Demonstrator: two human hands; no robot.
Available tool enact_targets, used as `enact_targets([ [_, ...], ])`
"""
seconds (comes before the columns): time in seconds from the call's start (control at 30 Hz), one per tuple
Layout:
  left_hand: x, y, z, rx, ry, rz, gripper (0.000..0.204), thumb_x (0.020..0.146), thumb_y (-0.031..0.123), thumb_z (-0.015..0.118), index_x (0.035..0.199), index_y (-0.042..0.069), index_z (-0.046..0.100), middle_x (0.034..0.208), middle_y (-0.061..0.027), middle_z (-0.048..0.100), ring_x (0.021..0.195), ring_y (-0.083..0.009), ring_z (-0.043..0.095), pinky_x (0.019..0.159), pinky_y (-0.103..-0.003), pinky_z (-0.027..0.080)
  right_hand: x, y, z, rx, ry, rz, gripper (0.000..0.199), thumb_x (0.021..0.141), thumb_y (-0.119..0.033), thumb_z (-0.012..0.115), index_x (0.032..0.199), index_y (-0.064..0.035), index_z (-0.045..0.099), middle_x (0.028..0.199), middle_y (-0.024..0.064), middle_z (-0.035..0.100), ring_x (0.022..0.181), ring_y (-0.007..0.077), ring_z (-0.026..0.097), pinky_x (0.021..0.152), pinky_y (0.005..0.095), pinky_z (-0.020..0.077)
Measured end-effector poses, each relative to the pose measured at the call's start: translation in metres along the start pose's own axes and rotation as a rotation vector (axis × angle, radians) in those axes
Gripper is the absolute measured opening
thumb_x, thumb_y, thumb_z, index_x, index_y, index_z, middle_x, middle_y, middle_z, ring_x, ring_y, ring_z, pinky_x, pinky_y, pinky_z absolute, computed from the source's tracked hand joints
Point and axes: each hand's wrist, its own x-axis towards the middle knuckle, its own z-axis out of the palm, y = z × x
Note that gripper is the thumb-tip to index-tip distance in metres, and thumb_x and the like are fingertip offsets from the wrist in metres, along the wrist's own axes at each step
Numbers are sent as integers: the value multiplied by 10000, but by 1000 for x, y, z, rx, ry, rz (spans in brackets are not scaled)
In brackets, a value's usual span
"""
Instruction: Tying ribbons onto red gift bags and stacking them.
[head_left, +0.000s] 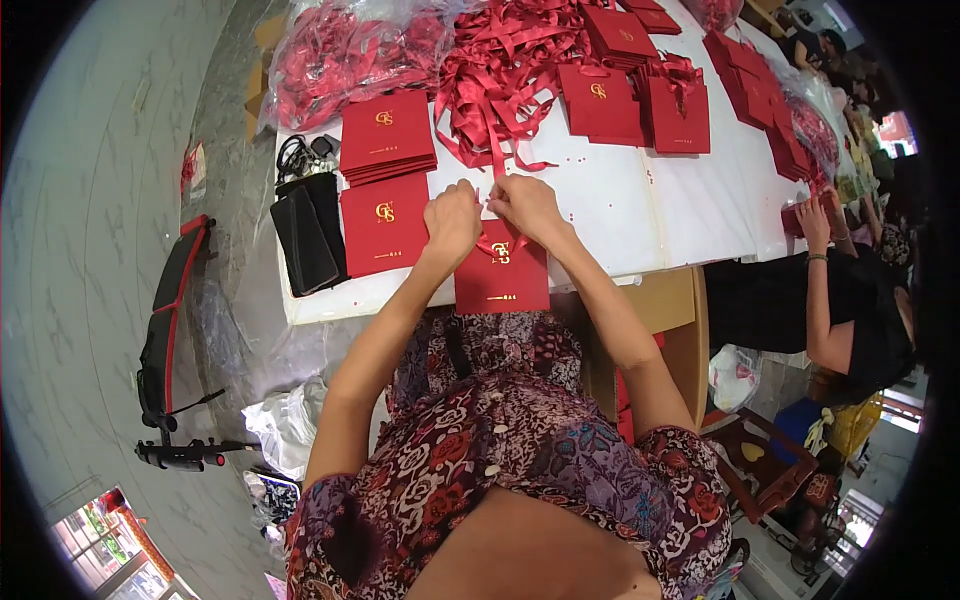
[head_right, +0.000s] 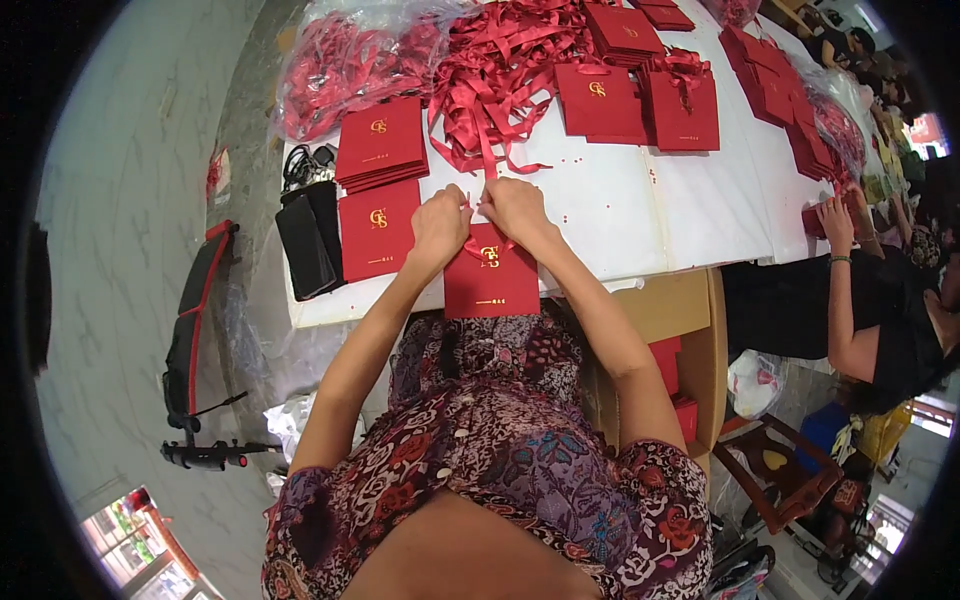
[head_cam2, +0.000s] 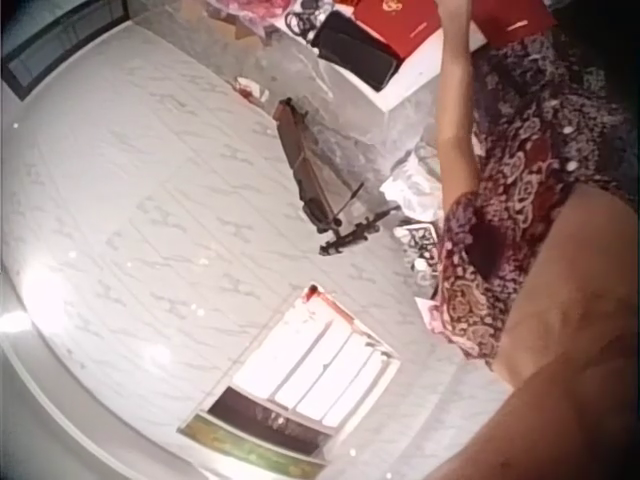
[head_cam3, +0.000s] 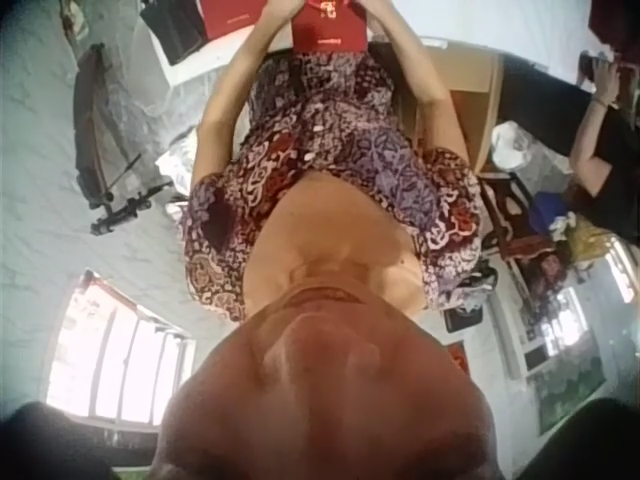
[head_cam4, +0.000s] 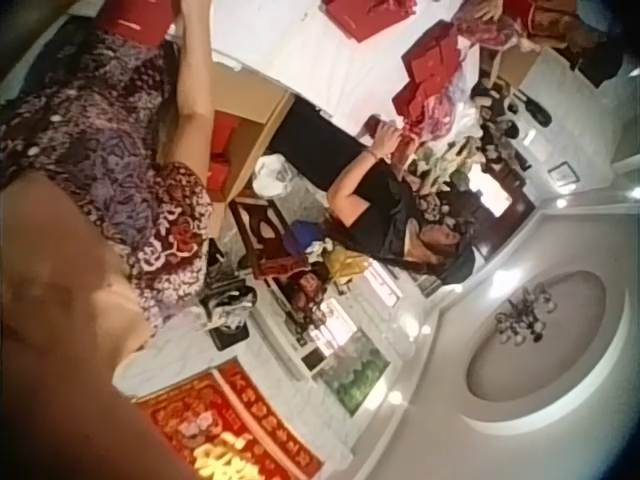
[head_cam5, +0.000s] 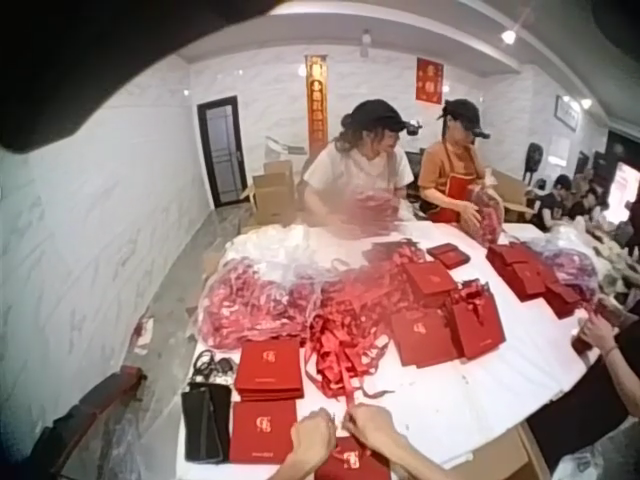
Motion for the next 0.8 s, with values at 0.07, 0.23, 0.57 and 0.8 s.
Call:
enact_targets([
  [0.07,1,-6,3,-26,18,-10,181,825,185,671,913,35,619,843,-158,670,784,-351,664,676,-454,509,1,3,4,-13,49,-16,187,795,-215,715,817,-43,646,793,134,669,740,318,655,657,419,502],
  [0.23,-5,3,-14,-353,-32,-129,140,805,180,675,860,51,663,762,-119,674,722,-319,669,649,-436,502,-12,2,-8,407,68,145,165,821,-176,701,858,-23,655,791,107,673,714,223,655,660,344,509],
  [0.57,-11,2,-40,-317,206,315,187,796,188,723,914,48,685,937,-114,667,839,-284,607,728,-393,493,-20,-5,-16,832,57,65,185,918,-172,641,965,6,649,828,31,673,744,74,615,677,226,487],
  [0.8,-34,-26,-45,-1092,-90,-130,480,882,228,706,1257,-1,512,1147,-148,641,1037,-200,615,884,-319,500,-18,-4,-57,1132,129,312,189,951,-229,609,1001,-49,636,821,12,660,758,67,610,653,203,481],
])
